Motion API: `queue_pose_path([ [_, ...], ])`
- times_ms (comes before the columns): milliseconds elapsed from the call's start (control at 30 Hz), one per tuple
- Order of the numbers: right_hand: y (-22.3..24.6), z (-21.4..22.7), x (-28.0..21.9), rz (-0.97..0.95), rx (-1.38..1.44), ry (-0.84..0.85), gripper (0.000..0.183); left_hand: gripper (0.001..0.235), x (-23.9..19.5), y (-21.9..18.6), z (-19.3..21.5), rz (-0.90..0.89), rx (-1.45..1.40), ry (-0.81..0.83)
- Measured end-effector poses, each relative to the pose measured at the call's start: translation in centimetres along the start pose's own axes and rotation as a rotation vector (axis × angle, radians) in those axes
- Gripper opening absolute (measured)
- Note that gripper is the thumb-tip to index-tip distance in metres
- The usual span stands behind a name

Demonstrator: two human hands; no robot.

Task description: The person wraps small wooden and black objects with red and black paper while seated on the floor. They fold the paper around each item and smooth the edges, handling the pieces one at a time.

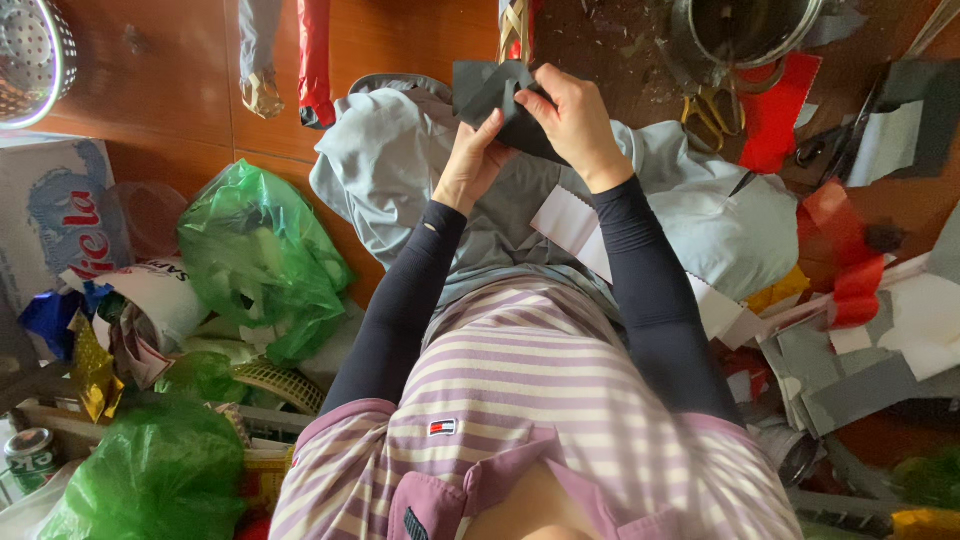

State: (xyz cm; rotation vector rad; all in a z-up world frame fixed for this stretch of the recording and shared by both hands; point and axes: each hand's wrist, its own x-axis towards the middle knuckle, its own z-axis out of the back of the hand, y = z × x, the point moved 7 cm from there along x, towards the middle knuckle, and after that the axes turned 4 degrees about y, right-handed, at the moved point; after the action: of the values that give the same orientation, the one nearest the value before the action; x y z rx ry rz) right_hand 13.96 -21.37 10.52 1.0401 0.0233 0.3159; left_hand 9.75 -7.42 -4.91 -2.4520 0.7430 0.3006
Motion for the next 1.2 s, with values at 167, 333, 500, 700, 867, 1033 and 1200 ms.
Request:
queue_pose_path([
  [167, -0.6, 0.0, 0.5, -0.031, 0.096, 0.001, 0.018, 0.047, 1.2, 0.2, 0.9, -0.017, -0.070, -0.053],
  [333, -2.1, -0.4, 0.9, -0.205, 0.078, 0.006, 0.020, 0.063, 3.0, -1.2, -0.1, -0.157, 0.021, -0.091],
  [500, -3.1, -0.9, 1.5, -0.103, 0.142, -0.022, 0.019, 0.071, 4.4, -1.7, -0.9, -0.277, 0.136, -0.171],
  [700, -6.1, -2.2, 2.5, -0.199, 0.098, 0.052, 0.016, 0.078, 5.6, -3.9, -2.0, -0.421, 0.728, -0.093],
  [867, -5.9, -0.7, 2.8, -0.023, 0.031, 0.066, 0.009, 0.090, 7.2, -4.0, -1.5, -0.344, 0.764, -0.071],
  [1033, -11.5, 2.5, -4.1, -0.459, 0.376, -0.110, 0.021, 0.093, 7.2, -3.7, -1.7, -0.305, 0.670, -0.088],
  [1200, -14.3, -0.5, -13.3, -0.657, 0.408, 0.027, 0.024, 0.089, 6.6, -3.4, -2.8, -0.149, 0.461, -0.108],
])
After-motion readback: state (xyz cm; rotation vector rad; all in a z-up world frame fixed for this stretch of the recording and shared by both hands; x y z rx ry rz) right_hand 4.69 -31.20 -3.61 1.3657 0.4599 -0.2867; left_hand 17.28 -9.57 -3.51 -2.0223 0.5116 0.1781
